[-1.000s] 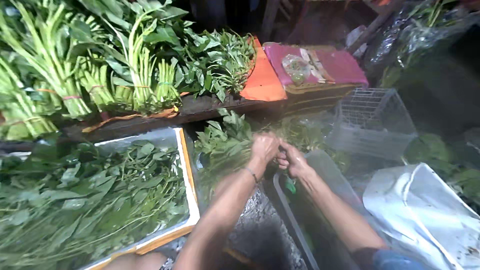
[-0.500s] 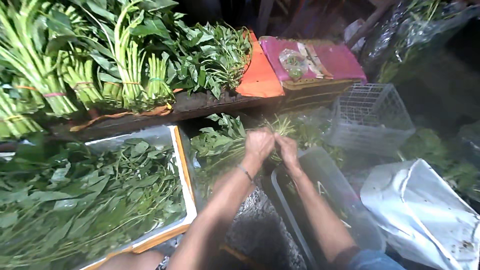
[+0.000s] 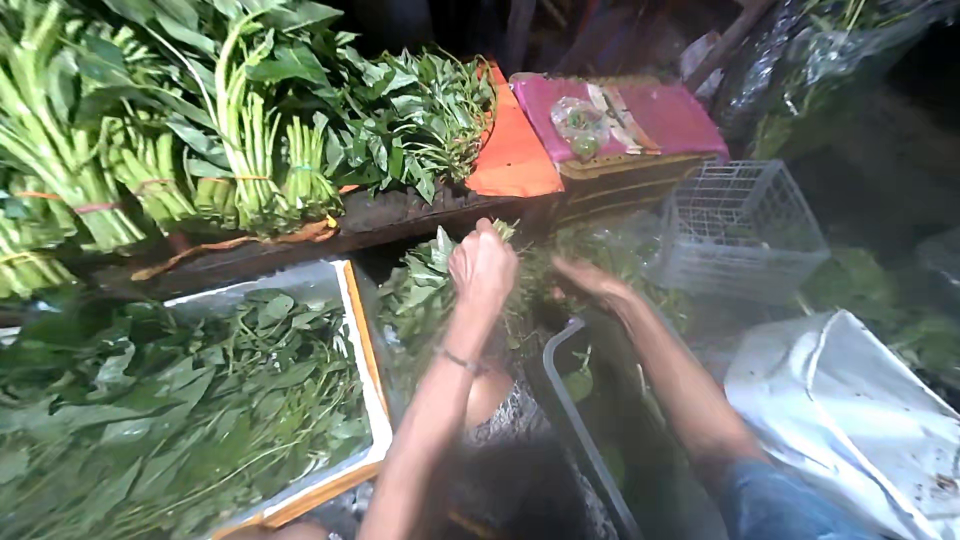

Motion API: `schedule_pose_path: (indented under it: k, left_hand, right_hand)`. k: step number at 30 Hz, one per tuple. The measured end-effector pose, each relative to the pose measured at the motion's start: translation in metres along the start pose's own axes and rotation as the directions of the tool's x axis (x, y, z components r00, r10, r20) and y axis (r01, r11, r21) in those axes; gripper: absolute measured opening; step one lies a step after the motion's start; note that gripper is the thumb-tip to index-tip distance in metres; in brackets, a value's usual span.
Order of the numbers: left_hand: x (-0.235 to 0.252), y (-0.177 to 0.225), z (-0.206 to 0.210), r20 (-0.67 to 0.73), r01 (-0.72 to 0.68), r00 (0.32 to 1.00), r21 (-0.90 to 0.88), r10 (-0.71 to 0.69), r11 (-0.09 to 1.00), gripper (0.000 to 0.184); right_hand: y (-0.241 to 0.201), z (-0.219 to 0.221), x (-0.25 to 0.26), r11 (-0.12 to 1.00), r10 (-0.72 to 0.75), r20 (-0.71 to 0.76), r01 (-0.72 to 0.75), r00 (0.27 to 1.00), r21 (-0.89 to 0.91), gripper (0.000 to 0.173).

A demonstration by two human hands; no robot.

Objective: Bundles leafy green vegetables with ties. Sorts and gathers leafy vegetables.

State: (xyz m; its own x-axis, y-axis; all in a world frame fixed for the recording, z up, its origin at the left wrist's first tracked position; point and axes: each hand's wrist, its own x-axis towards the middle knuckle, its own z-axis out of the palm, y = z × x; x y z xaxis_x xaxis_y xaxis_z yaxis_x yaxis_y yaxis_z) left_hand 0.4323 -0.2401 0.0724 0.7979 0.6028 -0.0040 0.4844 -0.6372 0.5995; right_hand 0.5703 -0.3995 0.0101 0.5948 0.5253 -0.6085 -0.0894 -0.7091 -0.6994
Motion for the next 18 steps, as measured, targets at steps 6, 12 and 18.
schedule_pose_path:
  k: [6, 12, 18]
  left_hand:
    - [0.015, 0.034, -0.001, 0.056, 0.021, 0.998, -0.295, -0.005, 0.955, 0.036]
    - [0.027, 0.027, 0.018, 0.283, 0.170, 0.953, -0.215, -0.105, 0.962, 0.042]
    - [0.026, 0.031, 0.015, 0.273, 0.135, 0.958, -0.161, -0.088, 0.978, 0.042]
  right_hand:
    - [-0.035, -0.028, 0.044, 0.677, 0.030, -0.076, -0.076, 0.997, -0.732, 0.038]
    - [-0.073, -0.124, 0.113, 0.864, -0.492, -0.557, 0.452, 0.669, -0.221, 0.038]
    - [-0.109, -0.157, 0.183, 0.920, -0.352, -0.761, 0.351, 0.545, -0.174, 0.031]
